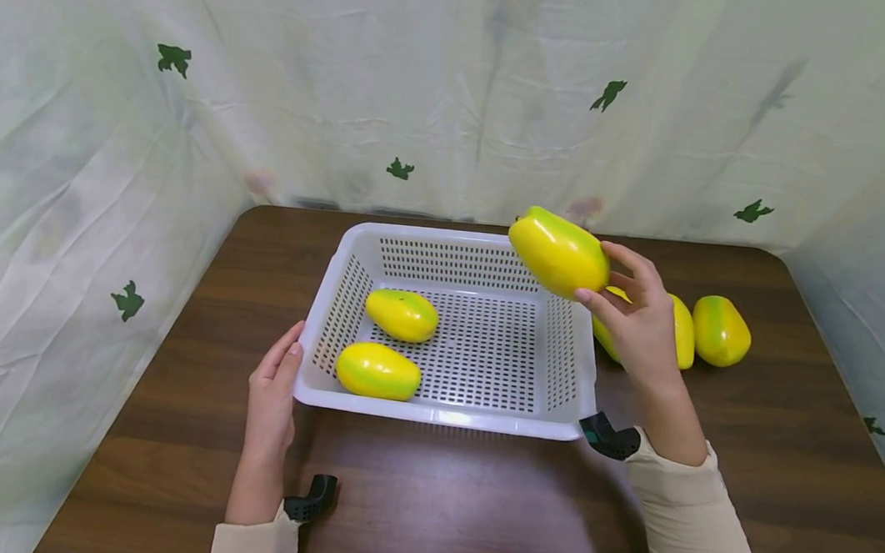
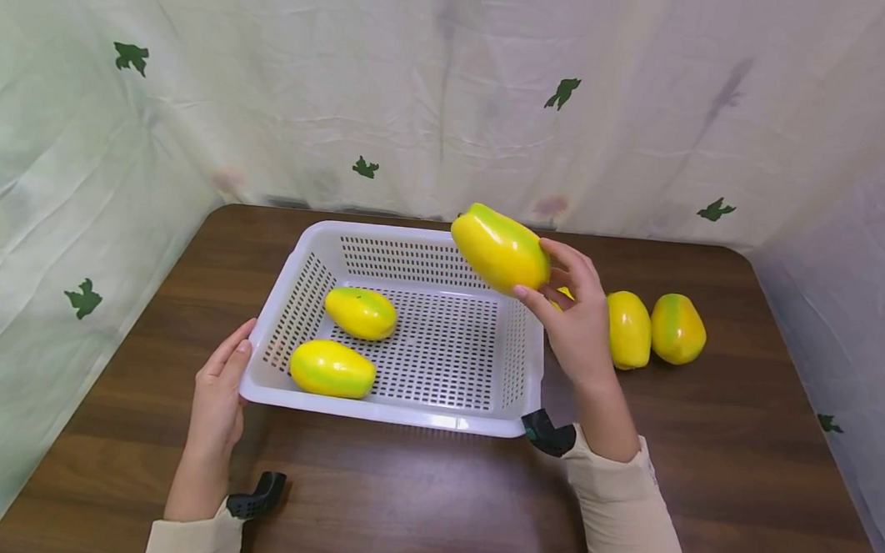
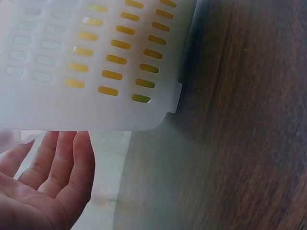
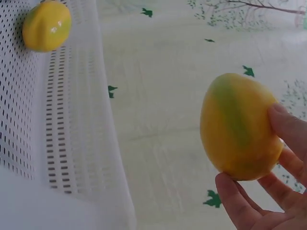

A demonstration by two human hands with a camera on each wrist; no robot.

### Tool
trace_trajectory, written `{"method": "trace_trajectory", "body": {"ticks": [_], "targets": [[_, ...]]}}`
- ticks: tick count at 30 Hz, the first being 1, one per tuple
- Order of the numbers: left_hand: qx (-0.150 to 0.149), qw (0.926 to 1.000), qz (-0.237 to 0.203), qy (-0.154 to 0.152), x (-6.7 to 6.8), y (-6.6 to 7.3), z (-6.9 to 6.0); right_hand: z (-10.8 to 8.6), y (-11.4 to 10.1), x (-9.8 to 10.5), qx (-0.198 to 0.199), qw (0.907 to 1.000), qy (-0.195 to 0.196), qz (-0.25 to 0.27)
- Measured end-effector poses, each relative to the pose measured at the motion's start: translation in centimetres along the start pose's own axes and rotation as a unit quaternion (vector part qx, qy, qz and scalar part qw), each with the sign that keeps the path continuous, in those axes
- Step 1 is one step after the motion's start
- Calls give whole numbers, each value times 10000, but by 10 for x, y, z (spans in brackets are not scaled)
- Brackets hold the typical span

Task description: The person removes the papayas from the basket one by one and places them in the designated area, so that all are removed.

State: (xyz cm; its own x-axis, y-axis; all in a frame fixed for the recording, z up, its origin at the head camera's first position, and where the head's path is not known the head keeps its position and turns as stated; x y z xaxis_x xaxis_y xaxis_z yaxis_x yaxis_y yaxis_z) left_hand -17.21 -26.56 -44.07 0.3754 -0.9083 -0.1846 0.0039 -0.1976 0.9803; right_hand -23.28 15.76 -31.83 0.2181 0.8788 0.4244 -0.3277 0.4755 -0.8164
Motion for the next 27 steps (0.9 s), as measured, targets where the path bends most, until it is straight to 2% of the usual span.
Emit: {"method": "trace_trajectory", "body": {"ticks": [6,15,20,27], "targets": [[-42,10000,48,-34,-1,1,0,-12,9,18,-281,9992,272,25],[-54,9999,54,-65,-1,3,-1,-36,36,36,-859,9946,567,-159],[-67,10000,20,-70,-1,2,-1,-53,50,43,-893,9921,789,-390],[-60,10000,43,-61,-1,2,0,-75,69,48,-920,9904,967,-356]]}}
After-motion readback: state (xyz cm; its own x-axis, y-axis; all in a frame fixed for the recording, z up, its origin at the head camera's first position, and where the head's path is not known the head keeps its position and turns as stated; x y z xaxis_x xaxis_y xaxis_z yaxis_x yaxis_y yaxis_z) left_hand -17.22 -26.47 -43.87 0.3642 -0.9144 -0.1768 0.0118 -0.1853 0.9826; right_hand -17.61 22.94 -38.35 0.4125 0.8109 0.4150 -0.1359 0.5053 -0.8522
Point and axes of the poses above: each hand's wrist, its own z-axis towards the middle knuckle, its own x-axis out of the back of the hand, y = z × x, the point moved 9 cm from there along z, towards the middle knuckle, and after that the axes turned 12 degrees about -z, right-handed, at the moved point
